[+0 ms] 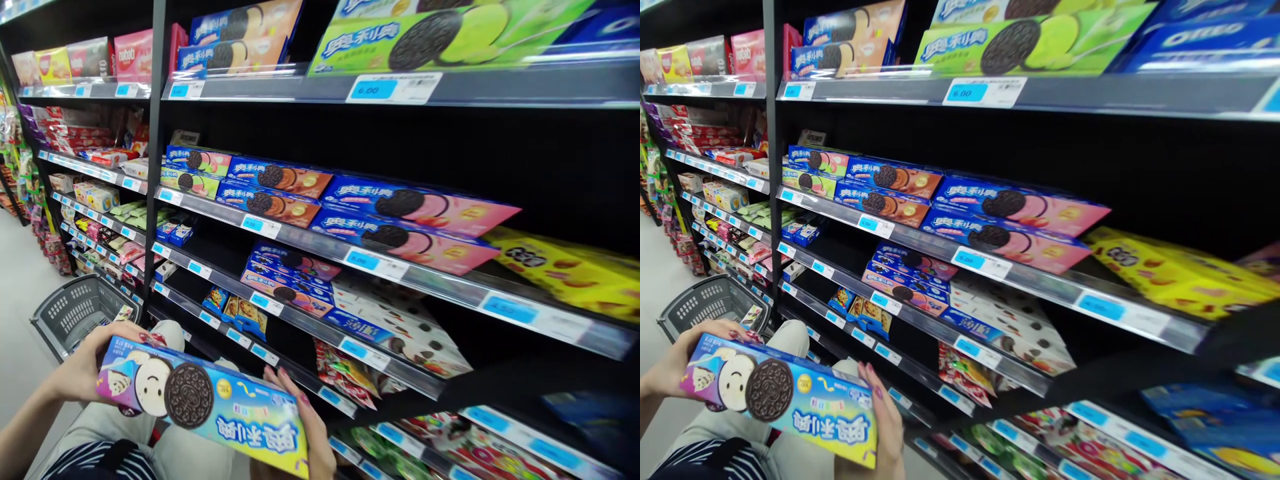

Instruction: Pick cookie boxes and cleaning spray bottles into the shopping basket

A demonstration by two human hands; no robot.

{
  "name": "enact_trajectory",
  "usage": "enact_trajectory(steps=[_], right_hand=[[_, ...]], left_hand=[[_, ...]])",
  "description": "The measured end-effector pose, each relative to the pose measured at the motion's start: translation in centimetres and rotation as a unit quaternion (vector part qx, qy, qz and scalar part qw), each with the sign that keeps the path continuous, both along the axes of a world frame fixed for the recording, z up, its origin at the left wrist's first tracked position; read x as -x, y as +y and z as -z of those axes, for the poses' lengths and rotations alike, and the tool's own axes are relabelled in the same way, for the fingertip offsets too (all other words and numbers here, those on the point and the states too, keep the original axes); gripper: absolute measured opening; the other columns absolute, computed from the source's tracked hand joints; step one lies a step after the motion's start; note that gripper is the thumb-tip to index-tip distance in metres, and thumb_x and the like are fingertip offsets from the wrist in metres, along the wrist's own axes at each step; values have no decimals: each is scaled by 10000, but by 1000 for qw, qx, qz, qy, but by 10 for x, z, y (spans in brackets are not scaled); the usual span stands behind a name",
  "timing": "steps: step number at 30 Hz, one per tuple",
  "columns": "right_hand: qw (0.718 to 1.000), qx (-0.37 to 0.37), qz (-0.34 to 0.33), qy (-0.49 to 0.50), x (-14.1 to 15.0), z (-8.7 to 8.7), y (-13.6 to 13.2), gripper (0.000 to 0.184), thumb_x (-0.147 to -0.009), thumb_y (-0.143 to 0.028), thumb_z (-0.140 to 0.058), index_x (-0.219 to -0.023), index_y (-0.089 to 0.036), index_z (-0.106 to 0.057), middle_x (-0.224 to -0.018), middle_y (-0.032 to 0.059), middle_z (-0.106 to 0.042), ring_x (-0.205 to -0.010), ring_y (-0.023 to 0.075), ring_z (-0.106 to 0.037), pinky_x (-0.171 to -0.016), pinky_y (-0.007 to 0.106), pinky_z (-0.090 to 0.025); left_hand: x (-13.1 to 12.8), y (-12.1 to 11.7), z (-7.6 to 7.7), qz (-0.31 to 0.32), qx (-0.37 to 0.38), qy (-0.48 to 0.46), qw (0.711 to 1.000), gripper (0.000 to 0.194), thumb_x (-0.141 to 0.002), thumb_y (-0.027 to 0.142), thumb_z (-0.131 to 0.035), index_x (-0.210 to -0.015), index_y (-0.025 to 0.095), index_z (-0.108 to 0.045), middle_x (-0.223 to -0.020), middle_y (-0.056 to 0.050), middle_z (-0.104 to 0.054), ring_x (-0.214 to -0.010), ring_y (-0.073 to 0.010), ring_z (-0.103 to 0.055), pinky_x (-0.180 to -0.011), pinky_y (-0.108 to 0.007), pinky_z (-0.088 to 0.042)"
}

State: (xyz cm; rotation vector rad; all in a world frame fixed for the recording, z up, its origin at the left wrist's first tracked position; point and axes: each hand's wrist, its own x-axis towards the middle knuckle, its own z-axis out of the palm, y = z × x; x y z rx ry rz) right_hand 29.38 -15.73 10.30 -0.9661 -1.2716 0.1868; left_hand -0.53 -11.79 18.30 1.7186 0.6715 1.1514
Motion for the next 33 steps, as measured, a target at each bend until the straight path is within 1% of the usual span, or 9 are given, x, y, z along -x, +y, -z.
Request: enact_trajectory(steps=[3, 5, 8, 12, 16, 18, 23, 27, 33], right_hand=[[998, 46, 14, -49, -5, -13, 11, 531, -807, -98, -616, -1315, -239, -557, -1269, 121, -643, -1124, 281, -646, -902, 425, -552], [993, 87, -18, -75, -11, -22, 25, 511, -787, -80, -559, -1271, -242, -597, -1242, 108, -659, -1121, 265, -643, -898, 393, -549], [967, 156, -163, -118, -12, -34, 55, 458, -793, -120, -537, -1216, -254, -651, -1205, 94, -679, -1081, 257, -658, -903, 385, -545], [918, 269, -274, -98, 2, -38, 96, 442, -804, -236, -586, -1240, -244, -653, -1229, 109, -671, -1147, 291, -627, -992, 466, -495], [922, 329, -191, 76, 11, -15, 99, 585, -811, -448, -602, -1334, -194, -540, -1275, 178, -620, -1050, 298, -672, -956, 509, -515], [910, 326, -217, 136, 17, -1, 82, 626, -838, -545, -589, -1353, -200, -498, -1264, 180, -622, -1004, 280, -690, -934, 478, -534], [907, 298, -237, 181, 47, 8, 34, 638, -762, -594, -700, -1269, -226, -579, -1236, 132, -658, -1090, 296, -655, -893, 373, -553], [903, 296, -180, 253, 53, -6, 28, 602, -689, -626, -737, -1106, -198, -661, -1147, 111, -691, -1051, 307, -656, -892, 358, -530], [840, 341, -148, 395, 21, -43, 21, 522, -641, -523, -807, -1034, -219, -647, -965, 61, -713, -860, 260, -693, -660, 268, -541]], left_hand=[[0, 3, 5, 117, 179, -25, 977, 845, -576, 559, -862, -1298, 194, -619, -1341, -162, -614, -1201, -385, -590, -1032, -466, -455], [-6, 4, 19, 188, 334, -71, 921, 870, -634, 716, -734, -1271, 129, -642, -1310, -179, -642, -1184, -378, -608, -1030, -460, -456], [-31, 2, 48, 196, 534, -104, 816, 654, -680, 590, -774, -1099, 91, -721, -982, -152, -774, -976, -309, -716, -914, -387, -528], [-78, 0, 73, 215, 624, -178, 730, 614, -541, 431, -863, -1041, 107, -715, -953, -149, -779, -870, -346, -733, -825, -458, -566], [-109, 6, 64, 29, 516, -290, 805, 527, -513, 221, -860, -1006, 139, -695, -1014, -125, -773, -876, -319, -739, -815, -414, -571], [-115, 11, 52, -80, 439, -321, 835, 502, -559, 188, -848, -1029, 154, -678, -1061, -115, -763, -966, -308, -725, -864, -388, -557], [-129, 13, 30, -203, 337, -379, 838, 680, -595, 278, -875, -1214, 213, -600, -1197, -110, -714, -1124, -313, -664, -960, -411, -530], [-135, 10, 32, -193, 293, -382, 855, 824, -534, 408, -917, -1270, 269, -575, -1204, -111, -710, -1153, -328, -647, -998, -434, -516], [-90, 23, 31, -36, 179, -308, 934, 869, -479, 493, -931, -1250, 289, -584, -1248, -132, -680, -1103, -374, -667, -954, -478, -543]])
